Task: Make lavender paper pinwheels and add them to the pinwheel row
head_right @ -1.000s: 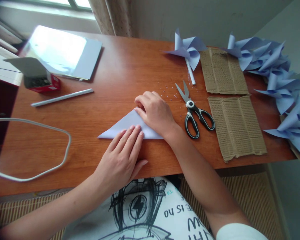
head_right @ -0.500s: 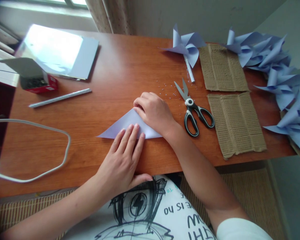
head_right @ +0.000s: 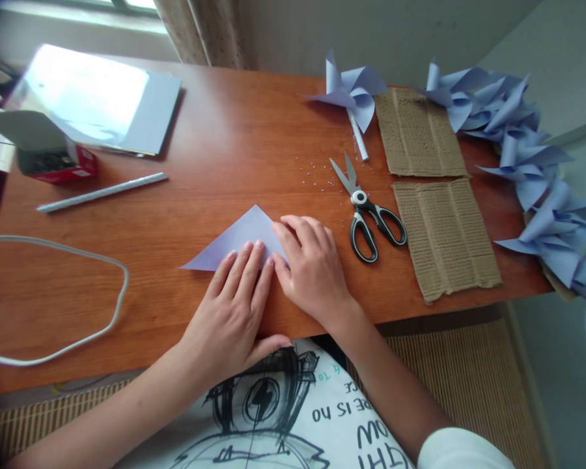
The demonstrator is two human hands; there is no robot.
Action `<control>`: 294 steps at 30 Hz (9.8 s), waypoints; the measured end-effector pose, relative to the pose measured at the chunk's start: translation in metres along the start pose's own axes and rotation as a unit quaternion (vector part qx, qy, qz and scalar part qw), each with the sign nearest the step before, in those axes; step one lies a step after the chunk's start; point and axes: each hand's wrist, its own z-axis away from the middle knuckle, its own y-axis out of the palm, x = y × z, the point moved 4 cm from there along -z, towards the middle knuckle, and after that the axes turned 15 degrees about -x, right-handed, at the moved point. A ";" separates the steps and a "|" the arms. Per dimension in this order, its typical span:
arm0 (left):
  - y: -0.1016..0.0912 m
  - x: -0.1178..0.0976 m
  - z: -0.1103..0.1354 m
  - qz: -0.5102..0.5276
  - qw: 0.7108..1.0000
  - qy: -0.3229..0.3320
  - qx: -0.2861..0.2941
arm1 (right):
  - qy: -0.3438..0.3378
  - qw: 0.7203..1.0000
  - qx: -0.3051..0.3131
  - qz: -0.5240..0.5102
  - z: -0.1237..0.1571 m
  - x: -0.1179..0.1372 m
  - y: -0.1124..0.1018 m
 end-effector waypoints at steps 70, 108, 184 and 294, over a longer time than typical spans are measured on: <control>-0.012 0.014 0.016 -0.026 1.000 -0.008 0.006 | 0.193 0.958 -0.071 -0.200 0.009 -0.011 -0.010; -0.053 0.035 0.029 0.129 0.956 -0.122 -0.232 | 0.145 0.965 -0.082 -0.203 0.013 0.010 -0.023; -0.063 0.018 -0.002 0.000 0.986 -0.009 -0.169 | 0.136 0.977 0.083 -0.139 -0.015 0.014 -0.019; -0.033 0.090 -0.052 0.390 0.873 -0.283 -0.080 | 0.191 0.893 0.218 -0.344 -0.065 -0.004 0.015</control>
